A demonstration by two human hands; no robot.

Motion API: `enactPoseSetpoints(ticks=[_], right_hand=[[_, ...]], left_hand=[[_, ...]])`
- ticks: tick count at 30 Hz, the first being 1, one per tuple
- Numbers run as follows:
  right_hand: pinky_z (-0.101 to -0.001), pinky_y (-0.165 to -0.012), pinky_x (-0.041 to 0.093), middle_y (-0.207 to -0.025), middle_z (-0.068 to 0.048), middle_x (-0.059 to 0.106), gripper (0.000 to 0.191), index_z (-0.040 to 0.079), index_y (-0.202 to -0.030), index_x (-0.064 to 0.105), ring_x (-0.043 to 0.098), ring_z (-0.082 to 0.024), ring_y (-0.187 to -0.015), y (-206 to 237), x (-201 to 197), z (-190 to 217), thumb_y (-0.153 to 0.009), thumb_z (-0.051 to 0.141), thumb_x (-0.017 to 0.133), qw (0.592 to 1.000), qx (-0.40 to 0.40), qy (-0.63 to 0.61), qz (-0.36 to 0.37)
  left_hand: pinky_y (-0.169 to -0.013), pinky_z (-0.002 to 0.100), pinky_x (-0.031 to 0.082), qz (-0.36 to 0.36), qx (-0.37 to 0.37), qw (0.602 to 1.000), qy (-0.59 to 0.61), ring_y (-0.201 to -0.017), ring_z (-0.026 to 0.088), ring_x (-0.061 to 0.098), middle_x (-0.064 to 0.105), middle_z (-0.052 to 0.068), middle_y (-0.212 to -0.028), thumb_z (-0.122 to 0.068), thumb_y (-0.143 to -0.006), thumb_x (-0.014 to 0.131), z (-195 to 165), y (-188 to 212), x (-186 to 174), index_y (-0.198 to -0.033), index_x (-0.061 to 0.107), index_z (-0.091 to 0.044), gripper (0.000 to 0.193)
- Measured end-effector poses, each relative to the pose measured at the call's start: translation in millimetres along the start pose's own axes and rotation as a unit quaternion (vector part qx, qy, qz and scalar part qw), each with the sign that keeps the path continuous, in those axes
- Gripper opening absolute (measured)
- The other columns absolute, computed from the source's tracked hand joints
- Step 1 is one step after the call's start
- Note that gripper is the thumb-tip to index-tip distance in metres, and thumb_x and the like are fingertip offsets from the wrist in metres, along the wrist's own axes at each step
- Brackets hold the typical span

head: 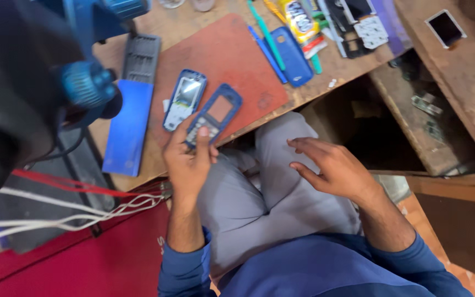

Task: The person disassembles and cleans a mobile phone casing, wipes internal and external surfaces with a cloth and liquid adhesive, tests functions with the battery panel, and reassembles the plastic covers.

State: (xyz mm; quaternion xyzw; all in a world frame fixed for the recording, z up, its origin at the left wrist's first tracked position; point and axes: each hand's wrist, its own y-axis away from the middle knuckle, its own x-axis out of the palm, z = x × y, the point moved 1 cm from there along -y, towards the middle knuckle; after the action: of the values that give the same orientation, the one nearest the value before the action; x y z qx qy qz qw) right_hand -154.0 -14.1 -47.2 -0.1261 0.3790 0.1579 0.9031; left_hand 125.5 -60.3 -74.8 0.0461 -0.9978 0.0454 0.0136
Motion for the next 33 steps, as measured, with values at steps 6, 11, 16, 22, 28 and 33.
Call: enactPoseSetpoints(ticks=[6, 11, 16, 22, 28, 33], right_hand=[[-0.0323, -0.081, 0.059, -0.118, -0.016, 0.070, 0.048, -0.002, -0.137, 0.059, 0.071, -0.024, -0.098, -22, 8, 20, -0.091, 0.004, 0.074, 0.987, -0.077, -0.104, -0.098], [-0.0316, -0.081, 0.059, -0.120, -0.017, 0.071, 0.047, -0.002, -0.135, 0.060, 0.072, -0.024, -0.098, -25, 11, 21, -0.091, 0.004, 0.074, 0.986, -0.093, -0.100, -0.096], [-0.0312, -0.079, 0.059, -0.117, -0.016, 0.071, 0.044, -0.002, -0.132, 0.062, 0.072, -0.023, -0.094, -13, 6, 9, -0.090, 0.003, 0.074, 0.990, -0.057, -0.087, -0.098], [-0.0309, -0.079, 0.059, -0.114, -0.014, 0.073, 0.040, -0.002, -0.128, 0.065, 0.072, -0.021, -0.091, 1, 1, -2, -0.089, 0.004, 0.074, 0.992, -0.012, -0.070, -0.108], [-0.0307, -0.079, 0.059, -0.113, -0.014, 0.073, 0.041, -0.001, -0.129, 0.065, 0.072, -0.021, -0.091, 8, -6, -3, -0.089, 0.005, 0.074, 0.991, -0.007, -0.056, -0.117], [-0.0302, -0.075, 0.059, -0.112, -0.014, 0.073, 0.042, 0.000, -0.127, 0.065, 0.072, -0.021, -0.083, 20, -24, -3, -0.087, 0.007, 0.075, 0.991, 0.027, -0.037, -0.125]], left_hand=[[-0.049, 0.021, 0.046, 0.022, -0.010, 1.000, 0.011, -0.059, 0.005, 0.058, 0.066, 0.002, -0.080, -0.018, -0.105, 0.063, -1, 3, 7, -0.127, 0.062, 0.004, 0.031], [-0.069, 0.034, 0.054, 0.002, 0.132, 0.973, -0.190, -0.077, 0.021, 0.066, 0.070, 0.012, -0.095, -0.011, -0.105, 0.062, -11, -2, 12, -0.133, 0.060, 0.002, 0.031], [-0.097, 0.047, 0.057, -0.007, 0.268, 0.910, -0.315, -0.117, 0.041, 0.067, 0.058, 0.019, -0.125, -0.008, -0.100, 0.063, -24, -2, 19, -0.146, 0.052, -0.002, 0.047], [-0.063, 0.046, 0.058, 0.000, 0.185, 0.869, -0.459, -0.086, 0.037, 0.073, 0.061, 0.016, -0.125, -0.028, -0.096, 0.070, -30, -3, 26, -0.136, 0.062, -0.003, 0.047], [-0.056, 0.044, 0.056, 0.000, 0.187, 0.806, -0.562, -0.073, 0.034, 0.073, 0.066, 0.009, -0.130, -0.041, -0.100, 0.064, -29, -18, 32, -0.132, 0.067, -0.007, 0.047], [-0.061, 0.043, 0.058, -0.032, 0.207, 0.790, -0.576, -0.083, 0.031, 0.075, 0.068, 0.007, -0.136, -0.042, -0.103, 0.060, -22, -23, 33, -0.136, 0.066, -0.007, 0.048]])
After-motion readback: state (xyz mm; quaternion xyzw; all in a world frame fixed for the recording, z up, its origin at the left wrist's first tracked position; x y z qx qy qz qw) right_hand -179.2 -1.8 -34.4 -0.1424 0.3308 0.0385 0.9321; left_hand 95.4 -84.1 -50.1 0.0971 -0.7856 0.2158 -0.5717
